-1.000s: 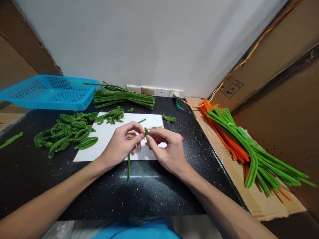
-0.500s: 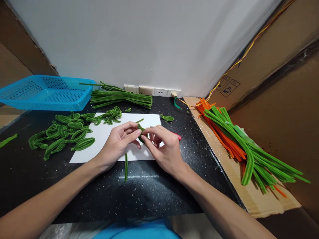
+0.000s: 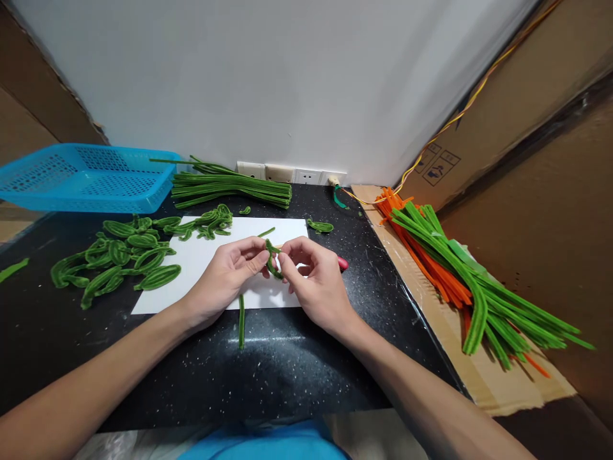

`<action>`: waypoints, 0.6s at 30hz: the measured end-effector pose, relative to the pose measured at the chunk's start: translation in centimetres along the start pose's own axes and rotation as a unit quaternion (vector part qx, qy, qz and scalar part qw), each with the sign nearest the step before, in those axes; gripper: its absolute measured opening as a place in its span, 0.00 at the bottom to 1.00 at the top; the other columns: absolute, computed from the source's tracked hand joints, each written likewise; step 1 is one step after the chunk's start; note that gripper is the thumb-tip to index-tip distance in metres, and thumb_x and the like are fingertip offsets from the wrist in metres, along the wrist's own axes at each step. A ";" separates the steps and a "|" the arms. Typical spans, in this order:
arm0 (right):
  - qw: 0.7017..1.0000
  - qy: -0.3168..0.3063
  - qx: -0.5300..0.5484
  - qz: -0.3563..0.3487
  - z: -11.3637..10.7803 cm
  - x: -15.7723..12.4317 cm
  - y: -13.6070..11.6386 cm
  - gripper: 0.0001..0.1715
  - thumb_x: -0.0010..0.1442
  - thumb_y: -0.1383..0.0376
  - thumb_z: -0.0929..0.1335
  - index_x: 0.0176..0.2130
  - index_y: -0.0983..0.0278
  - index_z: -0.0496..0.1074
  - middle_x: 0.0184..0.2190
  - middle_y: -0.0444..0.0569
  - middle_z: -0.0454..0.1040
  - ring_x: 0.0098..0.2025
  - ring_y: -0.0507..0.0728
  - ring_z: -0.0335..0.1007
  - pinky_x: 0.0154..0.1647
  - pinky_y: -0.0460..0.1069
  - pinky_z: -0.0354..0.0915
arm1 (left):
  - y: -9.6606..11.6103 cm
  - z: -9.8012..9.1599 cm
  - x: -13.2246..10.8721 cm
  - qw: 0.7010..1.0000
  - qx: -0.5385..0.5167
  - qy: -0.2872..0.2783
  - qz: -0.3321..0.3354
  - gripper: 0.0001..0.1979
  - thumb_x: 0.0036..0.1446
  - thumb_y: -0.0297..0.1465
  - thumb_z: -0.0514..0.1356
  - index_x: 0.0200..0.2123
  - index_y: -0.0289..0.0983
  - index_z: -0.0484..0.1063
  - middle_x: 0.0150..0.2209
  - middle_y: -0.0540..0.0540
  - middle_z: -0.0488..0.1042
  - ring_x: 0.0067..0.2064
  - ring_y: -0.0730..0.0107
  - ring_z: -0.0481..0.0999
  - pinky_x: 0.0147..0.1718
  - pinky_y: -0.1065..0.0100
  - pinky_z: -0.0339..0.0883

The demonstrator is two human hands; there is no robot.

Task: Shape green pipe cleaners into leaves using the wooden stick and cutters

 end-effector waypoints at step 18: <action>0.991 -0.025 0.128 0.042 0.8 0.4 0.1 0.17 0.62 0.53 0.77 0.36 0.63 0.76 0.29 0.44 0.77 0.22 0.50 0.73 0.20 0.45 0.73 | -0.4 0.8 -0.5 0.987 -0.117 -0.063 -0.089 0.11 0.64 0.36 0.68 0.35 0.35 0.76 0.35 0.49 0.72 0.37 0.71 0.70 0.43 0.69 0.65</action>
Point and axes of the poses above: each hand's wrist, its own x-axis towards the middle knuckle, its own z-axis out of the palm, y = z × x, the point moved 6 cm from there along x, towards the middle knuckle
